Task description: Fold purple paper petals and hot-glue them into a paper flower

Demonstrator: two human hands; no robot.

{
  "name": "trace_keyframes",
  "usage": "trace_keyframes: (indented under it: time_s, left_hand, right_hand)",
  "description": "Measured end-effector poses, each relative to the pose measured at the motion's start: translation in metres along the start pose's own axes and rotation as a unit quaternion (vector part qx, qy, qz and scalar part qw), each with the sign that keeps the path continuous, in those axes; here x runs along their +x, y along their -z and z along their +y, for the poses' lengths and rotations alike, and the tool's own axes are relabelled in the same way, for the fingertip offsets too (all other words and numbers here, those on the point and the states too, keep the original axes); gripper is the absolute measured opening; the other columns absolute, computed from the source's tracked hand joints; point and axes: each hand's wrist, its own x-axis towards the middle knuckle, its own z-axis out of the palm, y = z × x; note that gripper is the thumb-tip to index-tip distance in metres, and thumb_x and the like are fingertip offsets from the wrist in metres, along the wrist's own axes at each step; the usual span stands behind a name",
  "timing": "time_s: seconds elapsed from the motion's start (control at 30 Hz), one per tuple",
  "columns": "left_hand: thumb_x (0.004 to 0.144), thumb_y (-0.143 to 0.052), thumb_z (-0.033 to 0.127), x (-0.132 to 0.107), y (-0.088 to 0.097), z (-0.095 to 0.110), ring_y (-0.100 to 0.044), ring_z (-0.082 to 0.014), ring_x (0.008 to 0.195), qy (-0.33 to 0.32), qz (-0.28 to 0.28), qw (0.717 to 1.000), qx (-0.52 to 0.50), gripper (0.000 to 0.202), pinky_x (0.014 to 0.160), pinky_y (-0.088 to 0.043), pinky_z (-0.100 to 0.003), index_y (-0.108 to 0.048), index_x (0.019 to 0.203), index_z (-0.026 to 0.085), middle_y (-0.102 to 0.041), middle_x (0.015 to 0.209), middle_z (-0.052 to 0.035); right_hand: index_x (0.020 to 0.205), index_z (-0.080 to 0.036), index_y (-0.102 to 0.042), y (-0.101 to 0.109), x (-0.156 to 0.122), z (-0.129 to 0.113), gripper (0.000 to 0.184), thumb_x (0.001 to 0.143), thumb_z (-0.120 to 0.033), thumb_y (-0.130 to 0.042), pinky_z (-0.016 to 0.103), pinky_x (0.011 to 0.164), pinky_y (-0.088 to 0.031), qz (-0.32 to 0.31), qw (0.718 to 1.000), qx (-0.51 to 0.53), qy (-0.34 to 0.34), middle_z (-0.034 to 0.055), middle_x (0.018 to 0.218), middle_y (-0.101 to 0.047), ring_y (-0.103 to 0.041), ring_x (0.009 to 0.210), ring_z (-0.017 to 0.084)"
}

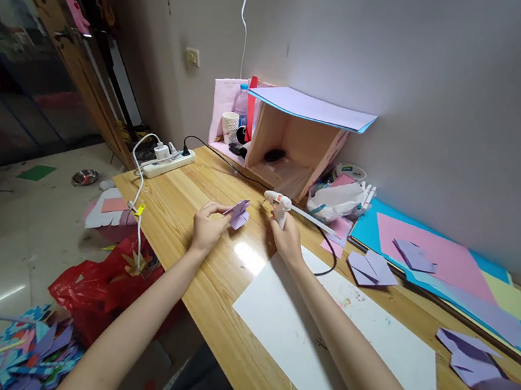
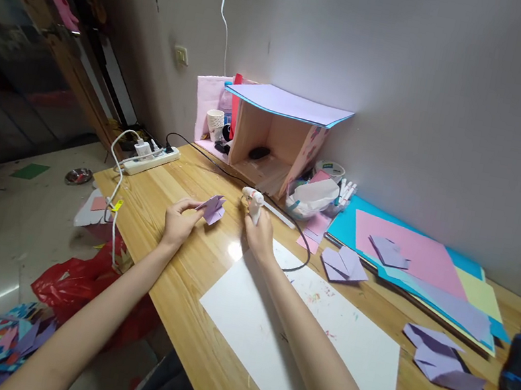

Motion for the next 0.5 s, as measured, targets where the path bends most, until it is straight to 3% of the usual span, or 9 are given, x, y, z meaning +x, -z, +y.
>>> trace_keyframes:
  time_s: [0.1, 0.23, 0.5]
  left_hand:
    - [0.069, -0.063, 0.024, 0.0, 0.001, 0.001, -0.058, -0.0143, 0.072, -0.011, 0.007, 1.0, 0.017, 0.01, 0.074, -0.045, -0.029, -0.067, 0.073, 0.015, -0.064, 0.073, -0.0033]
    - [0.07, -0.063, 0.024, 0.0, 0.001, 0.001, -0.058, -0.0143, 0.074, -0.02, 0.019, 0.999, 0.035, 0.01, 0.075, -0.044, -0.028, -0.068, 0.075, 0.016, -0.064, 0.075, -0.003]
    - [0.07, -0.066, 0.026, -0.001, 0.001, 0.004, -0.057, -0.0144, 0.074, -0.048, 0.043, 0.997, 0.032, 0.011, 0.075, -0.044, -0.028, -0.069, 0.077, 0.019, -0.063, 0.075, -0.002]
  right_hand:
    - [0.099, -0.017, -0.057, 0.02, -0.024, -0.007, 0.031, 0.081, -0.04, -0.046, 0.037, 0.083, -0.04, -0.026, 0.996, 0.084, 0.009, 0.008, 0.101, -0.062, -0.055, 0.093, 0.024]
    - [0.099, -0.018, -0.059, 0.037, -0.05, -0.016, 0.03, 0.083, -0.042, -0.047, 0.037, 0.079, -0.041, -0.083, 0.995, 0.063, 0.006, 0.0082, 0.099, -0.063, -0.057, 0.089, 0.024]
    - [0.087, -0.022, -0.057, 0.036, -0.066, -0.018, 0.024, 0.085, -0.041, -0.044, 0.038, 0.075, -0.041, -0.17, 0.981, -0.035, 0.09, 0.0075, 0.091, -0.058, -0.053, 0.084, 0.025]
